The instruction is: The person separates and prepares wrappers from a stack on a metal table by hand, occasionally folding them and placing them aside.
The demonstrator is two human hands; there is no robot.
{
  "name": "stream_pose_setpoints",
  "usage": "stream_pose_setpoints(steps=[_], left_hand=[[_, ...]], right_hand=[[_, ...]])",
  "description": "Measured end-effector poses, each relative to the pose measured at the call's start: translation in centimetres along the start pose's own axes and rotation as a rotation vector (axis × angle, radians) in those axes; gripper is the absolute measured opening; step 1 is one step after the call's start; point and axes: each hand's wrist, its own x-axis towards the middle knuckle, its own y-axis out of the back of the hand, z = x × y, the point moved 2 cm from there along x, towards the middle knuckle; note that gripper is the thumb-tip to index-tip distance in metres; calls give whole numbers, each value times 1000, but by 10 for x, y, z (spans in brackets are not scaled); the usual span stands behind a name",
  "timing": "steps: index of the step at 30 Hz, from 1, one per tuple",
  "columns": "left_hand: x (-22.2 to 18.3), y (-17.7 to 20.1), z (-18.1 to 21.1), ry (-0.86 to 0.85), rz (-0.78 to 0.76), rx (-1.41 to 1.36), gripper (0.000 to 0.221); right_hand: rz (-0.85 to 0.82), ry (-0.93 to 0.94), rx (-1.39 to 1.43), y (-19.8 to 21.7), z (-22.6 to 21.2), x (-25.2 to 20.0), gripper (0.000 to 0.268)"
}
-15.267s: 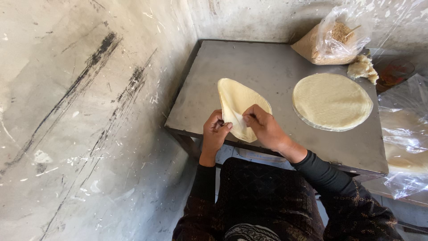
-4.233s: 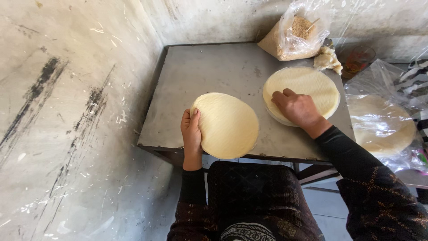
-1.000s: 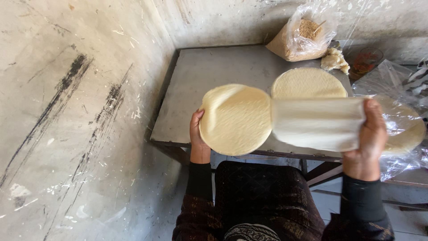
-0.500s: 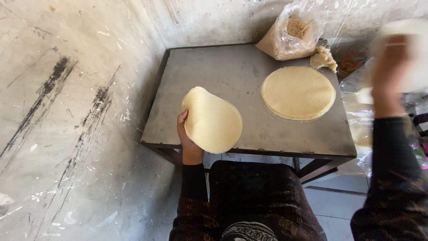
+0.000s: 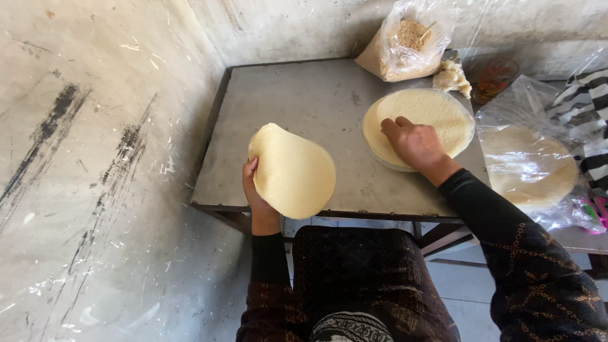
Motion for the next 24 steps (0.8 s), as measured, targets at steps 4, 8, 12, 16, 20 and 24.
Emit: stream_pose_setpoints(steps=[4, 8, 12, 16, 20, 24], left_hand=[[-2, -3, 1, -11, 33, 27, 47], [-2, -5, 1, -22, 10, 34, 48], [-5, -9, 2, -9, 17, 60, 48], [-9, -16, 5, -5, -6, 75, 49], [-13, -29, 7, -22, -37, 65, 51], [-16, -38, 10, -24, -53, 59, 52]], right_hand=[[11, 22, 23, -1, -6, 3, 10], [-60, 29, 16, 2, -10, 3, 11], [-104, 32, 18, 8, -12, 3, 8], [-118, 83, 45, 13, -16, 4, 11], [-73, 131, 60, 15, -18, 3, 11], [-83, 123, 37, 19, -21, 5, 17]])
